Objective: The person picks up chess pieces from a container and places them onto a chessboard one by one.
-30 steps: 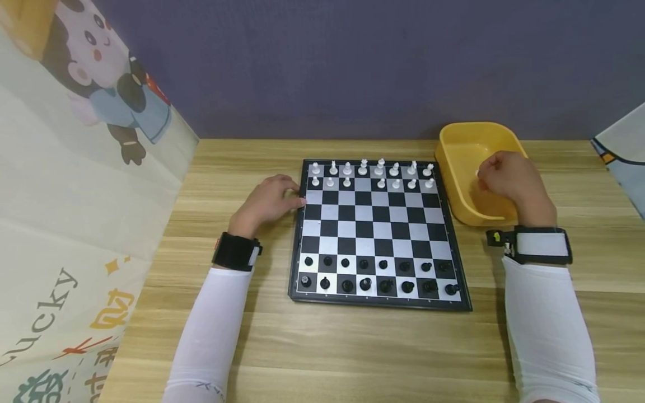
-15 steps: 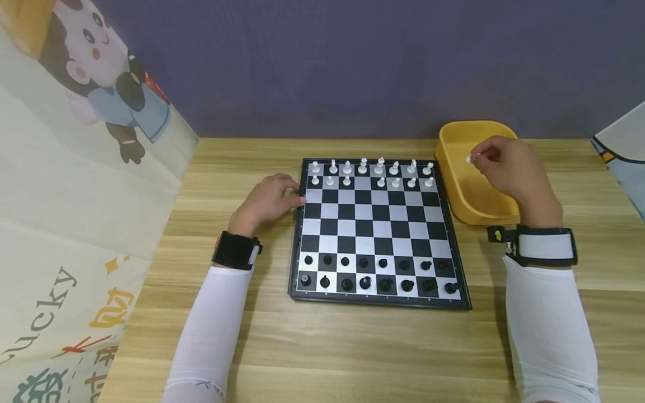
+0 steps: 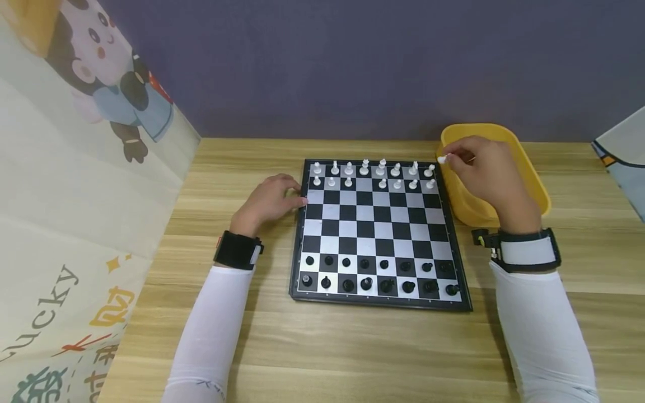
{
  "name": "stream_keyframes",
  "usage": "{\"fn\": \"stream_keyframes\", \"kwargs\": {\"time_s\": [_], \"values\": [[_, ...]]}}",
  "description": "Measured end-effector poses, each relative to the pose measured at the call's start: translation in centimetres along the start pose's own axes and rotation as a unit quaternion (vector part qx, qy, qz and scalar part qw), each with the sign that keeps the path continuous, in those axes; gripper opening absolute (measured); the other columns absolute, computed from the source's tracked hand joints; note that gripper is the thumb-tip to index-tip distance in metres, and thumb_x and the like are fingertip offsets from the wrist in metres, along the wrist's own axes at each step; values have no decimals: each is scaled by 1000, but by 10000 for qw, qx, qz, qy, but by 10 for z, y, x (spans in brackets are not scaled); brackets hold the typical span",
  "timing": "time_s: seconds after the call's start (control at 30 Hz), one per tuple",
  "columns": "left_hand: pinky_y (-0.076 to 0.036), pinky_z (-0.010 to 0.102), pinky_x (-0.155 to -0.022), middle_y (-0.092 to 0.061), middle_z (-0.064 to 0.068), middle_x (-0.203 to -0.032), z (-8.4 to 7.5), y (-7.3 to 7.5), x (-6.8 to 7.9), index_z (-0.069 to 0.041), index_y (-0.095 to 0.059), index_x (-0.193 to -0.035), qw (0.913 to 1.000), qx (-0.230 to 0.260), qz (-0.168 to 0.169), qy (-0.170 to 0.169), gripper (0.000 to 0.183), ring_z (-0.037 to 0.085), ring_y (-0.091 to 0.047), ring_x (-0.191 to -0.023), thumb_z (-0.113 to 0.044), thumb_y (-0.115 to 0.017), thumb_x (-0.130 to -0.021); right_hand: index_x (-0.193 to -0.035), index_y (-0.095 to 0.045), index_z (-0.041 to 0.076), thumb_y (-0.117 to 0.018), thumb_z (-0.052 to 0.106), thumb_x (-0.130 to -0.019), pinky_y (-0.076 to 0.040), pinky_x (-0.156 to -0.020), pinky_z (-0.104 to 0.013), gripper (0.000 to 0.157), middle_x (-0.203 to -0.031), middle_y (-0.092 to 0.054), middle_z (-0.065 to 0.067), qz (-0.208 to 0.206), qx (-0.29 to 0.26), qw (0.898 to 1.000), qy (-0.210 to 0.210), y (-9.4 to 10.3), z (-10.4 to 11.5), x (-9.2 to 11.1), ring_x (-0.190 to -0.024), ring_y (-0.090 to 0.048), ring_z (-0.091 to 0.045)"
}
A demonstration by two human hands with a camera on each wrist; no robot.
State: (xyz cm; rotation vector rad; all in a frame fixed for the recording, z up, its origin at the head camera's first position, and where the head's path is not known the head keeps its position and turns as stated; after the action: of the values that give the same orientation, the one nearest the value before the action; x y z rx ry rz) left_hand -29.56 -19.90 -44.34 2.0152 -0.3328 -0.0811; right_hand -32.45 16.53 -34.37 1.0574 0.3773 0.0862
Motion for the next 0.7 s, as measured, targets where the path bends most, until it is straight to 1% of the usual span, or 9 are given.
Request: {"fn": "stream_keyframes", "kwargs": {"time_s": [0.1, 0.27, 0.33, 0.53, 0.7], "values": [[-21, 43, -104, -40, 7, -139, 0, 1, 1, -19, -59, -115, 10000, 7, -4, -5, 45, 27, -32, -129, -52, -54, -85, -104, -61, 11, -51, 29, -92, -43, -73, -36, 24, -96, -59, -4, 43, -36, 9999, 158, -8, 11, -2, -83, -52, -22], [-21, 42, -104, -41, 6, -138, 0, 2, 2, -18, -59, -115, 10000, 6, -10, 6, 45, 26, -32, -128, -52, -55, -85, -105, -58, 11, -52, 30, -91, -44, -74, -35, 24, -93, -57, -4, 371, -85, 9992, 90, -24, 21, -2, -83, -51, -22], [-21, 42, -104, -41, 6, -137, 0, 2, 2, -18, -59, -115, 10000, 18, -30, 21, 45, 26, -33, -128, -51, -55, -85, -105, -57, 12, -53, 30, -91, -44, -73, -34, 23, -92, -57, -3, 491, -102, 9986, 144, -30, 25, -3, -83, -51, -21], [-21, 42, -104, -42, 5, -137, 0, 0, 0, -18, -59, -115, 10000, 8, 11, 27, 45, 27, -34, -127, -51, -55, -85, -102, -56, 14, -56, 30, -90, -45, -69, -31, 19, -89, -58, 0, 805, -40, 9957, 457, -48, 38, -1, -78, -51, -19], [-21, 41, -104, -42, 5, -136, 1, 0, 1, -17, -58, -116, 10000, -31, 14, 34, 45, 27, -34, -127, -50, -55, -85, -98, -57, 15, -58, 24, -88, -44, -65, -30, 13, -85, -58, 1, 937, 210, 9913, 896, -57, 53, -5, -75, -51, -17]]}}
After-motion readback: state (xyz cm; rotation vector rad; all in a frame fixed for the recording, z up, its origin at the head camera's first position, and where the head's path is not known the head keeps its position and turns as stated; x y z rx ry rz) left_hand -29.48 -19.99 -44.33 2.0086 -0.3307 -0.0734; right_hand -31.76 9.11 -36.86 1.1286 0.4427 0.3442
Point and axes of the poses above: each hand's wrist, its own x-axis away from the middle knuckle, its own y-axis out of the back of the hand, z = x × y, the point moved 8 cm from there along -x, towards the middle knuckle
